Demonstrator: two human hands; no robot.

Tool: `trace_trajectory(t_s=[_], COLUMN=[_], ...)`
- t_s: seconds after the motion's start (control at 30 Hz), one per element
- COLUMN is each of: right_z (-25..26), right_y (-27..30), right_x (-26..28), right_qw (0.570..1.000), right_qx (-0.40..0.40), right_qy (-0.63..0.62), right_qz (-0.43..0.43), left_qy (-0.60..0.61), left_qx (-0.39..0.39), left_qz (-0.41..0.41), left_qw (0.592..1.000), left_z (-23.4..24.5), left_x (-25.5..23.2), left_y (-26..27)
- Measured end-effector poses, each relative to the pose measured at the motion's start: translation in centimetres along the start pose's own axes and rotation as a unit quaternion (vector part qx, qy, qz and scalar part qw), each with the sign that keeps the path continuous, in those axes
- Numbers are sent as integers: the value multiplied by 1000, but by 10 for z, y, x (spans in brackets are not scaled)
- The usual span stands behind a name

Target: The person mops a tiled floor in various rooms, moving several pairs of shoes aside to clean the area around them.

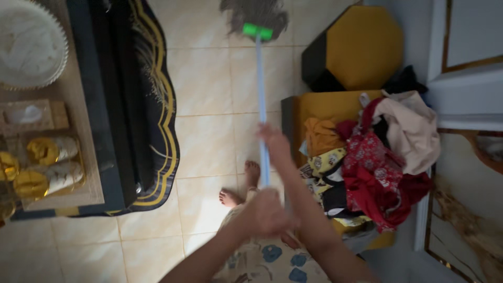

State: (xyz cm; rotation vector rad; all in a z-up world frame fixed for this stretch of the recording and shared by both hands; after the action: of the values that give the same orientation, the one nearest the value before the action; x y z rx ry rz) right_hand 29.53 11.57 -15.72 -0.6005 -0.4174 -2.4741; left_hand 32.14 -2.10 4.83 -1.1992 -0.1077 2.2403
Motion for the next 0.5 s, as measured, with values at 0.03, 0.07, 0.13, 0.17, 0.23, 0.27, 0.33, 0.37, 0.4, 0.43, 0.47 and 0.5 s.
trace_trajectory(t_s=[0.03,0.07,0.13,0.17,0.23,0.27,0.33,0.37,0.4,0.43,0.47,0.5], right_z=[4,8,16,14,3,-7,-16,-27,-37,-18,-2,13], right_y=[18,22,12,4,-42,-80,-153,-196,-228,-254,-271,-287], right_x=[11,18,20,15,-17,-38,-77,-117,-151,-158,-158,-159], right_qw=[999,997,998,999,1000,1000,998,996,983,987,985,997], right_qx=[25,44,49,52,17,-5,-42,10,69,40,12,-44], right_qy=[29,59,25,7,-3,-7,-25,-74,-123,-147,-172,-59], right_qz=[14,30,14,7,-14,-20,34,-41,-115,-55,4,20], left_qy=[6,5,3,-12,-44,-78,38,186,65,-58,-51,-44], left_qx=[-128,-161,-227,-79,221,153,47,11,-103,-209,-203,-198], left_qz=[-88,-91,-94,-53,34,16,81,161,28,-111,-107,-103], left_qw=[988,983,969,995,974,985,995,969,992,970,972,974], left_z=[31,44,66,37,-27,-12,10,11,48,79,83,86], left_x=[-32,-37,-41,-11,59,85,158,198,199,189,204,216], left_y=[8,9,13,-6,-19,-35,-70,-86,-113,-128,-144,-158])
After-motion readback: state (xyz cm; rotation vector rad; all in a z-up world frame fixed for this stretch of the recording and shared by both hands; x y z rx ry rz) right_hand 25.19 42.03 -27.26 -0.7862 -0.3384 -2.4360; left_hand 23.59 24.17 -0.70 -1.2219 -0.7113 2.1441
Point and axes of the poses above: each hand's wrist, its own y-axis away from the middle knuckle, its own z-axis out of the back of the hand, x = y × z, the point moved 10 cm from there along -y, towards the middle knuckle, and after that the axes turned 11 degrees about -z, right-handed, at the moved point
